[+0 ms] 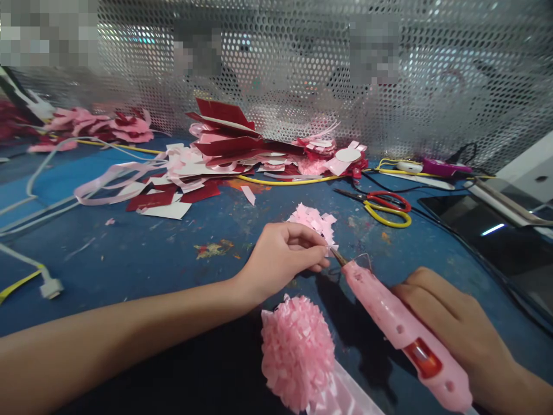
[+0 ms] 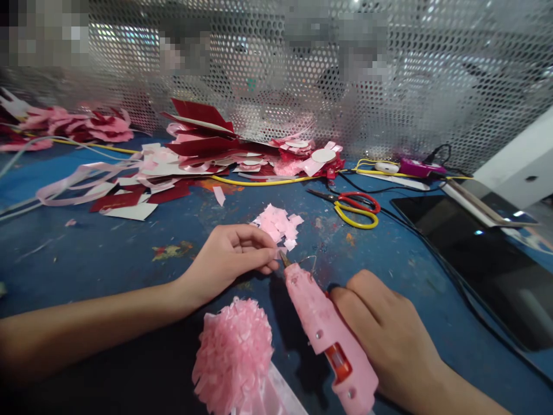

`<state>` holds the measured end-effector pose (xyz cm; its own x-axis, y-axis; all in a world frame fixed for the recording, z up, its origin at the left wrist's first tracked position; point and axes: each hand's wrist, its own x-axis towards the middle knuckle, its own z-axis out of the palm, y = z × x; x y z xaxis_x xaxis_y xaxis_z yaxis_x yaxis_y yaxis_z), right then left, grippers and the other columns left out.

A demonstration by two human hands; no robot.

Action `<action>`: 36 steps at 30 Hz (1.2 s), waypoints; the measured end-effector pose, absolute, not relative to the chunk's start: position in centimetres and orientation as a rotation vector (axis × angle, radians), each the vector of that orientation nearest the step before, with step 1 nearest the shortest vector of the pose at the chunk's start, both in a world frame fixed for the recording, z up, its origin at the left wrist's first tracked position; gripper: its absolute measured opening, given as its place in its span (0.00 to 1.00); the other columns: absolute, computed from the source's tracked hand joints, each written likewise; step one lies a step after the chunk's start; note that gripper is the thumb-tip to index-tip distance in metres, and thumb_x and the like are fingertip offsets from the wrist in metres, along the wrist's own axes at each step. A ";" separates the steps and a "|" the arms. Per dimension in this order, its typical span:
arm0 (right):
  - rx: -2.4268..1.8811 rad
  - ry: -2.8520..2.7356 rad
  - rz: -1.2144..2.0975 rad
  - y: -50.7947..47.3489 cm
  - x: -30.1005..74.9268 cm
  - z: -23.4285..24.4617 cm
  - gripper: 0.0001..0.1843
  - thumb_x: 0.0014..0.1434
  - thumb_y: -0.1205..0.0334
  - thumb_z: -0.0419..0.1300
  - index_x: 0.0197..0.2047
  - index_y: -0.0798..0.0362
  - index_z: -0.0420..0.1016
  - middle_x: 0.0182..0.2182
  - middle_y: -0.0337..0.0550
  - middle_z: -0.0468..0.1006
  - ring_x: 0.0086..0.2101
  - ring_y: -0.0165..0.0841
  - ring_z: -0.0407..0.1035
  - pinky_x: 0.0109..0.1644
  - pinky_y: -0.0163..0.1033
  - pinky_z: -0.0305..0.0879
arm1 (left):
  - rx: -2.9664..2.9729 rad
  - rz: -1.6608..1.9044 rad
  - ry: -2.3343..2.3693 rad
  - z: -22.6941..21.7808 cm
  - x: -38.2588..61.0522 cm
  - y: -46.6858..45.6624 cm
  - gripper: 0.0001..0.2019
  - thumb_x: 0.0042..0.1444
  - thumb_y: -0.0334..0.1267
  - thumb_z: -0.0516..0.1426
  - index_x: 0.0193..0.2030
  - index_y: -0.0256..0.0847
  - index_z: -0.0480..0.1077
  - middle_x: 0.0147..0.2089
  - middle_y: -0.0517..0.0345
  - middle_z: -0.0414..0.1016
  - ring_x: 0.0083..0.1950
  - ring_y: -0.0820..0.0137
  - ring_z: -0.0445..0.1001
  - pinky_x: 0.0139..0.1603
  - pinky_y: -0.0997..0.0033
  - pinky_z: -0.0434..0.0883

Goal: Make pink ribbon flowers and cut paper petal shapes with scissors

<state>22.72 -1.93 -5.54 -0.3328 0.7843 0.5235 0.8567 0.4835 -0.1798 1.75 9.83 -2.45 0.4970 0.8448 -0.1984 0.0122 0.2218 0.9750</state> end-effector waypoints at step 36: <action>-1.343 -1.945 0.035 2.2 18.8 -2.4 0.03 0.57 0.64 0.59 0.35 0.52 0.73 0.33 0.43 0.74 0.37 0.35 0.69 0.40 0.41 0.66 | 1.189 0.654 0.726 -2.5 1.2 9.4 0.10 0.40 0.33 0.67 0.26 0.34 0.70 0.22 0.58 0.75 0.26 0.75 0.76 0.28 0.80 0.73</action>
<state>18.77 2.20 -2.36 -0.1598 0.8110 0.5629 0.7899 0.4470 -0.4198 1.25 9.42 -2.52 0.6093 0.7779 -0.1535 -0.0716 0.2467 0.9664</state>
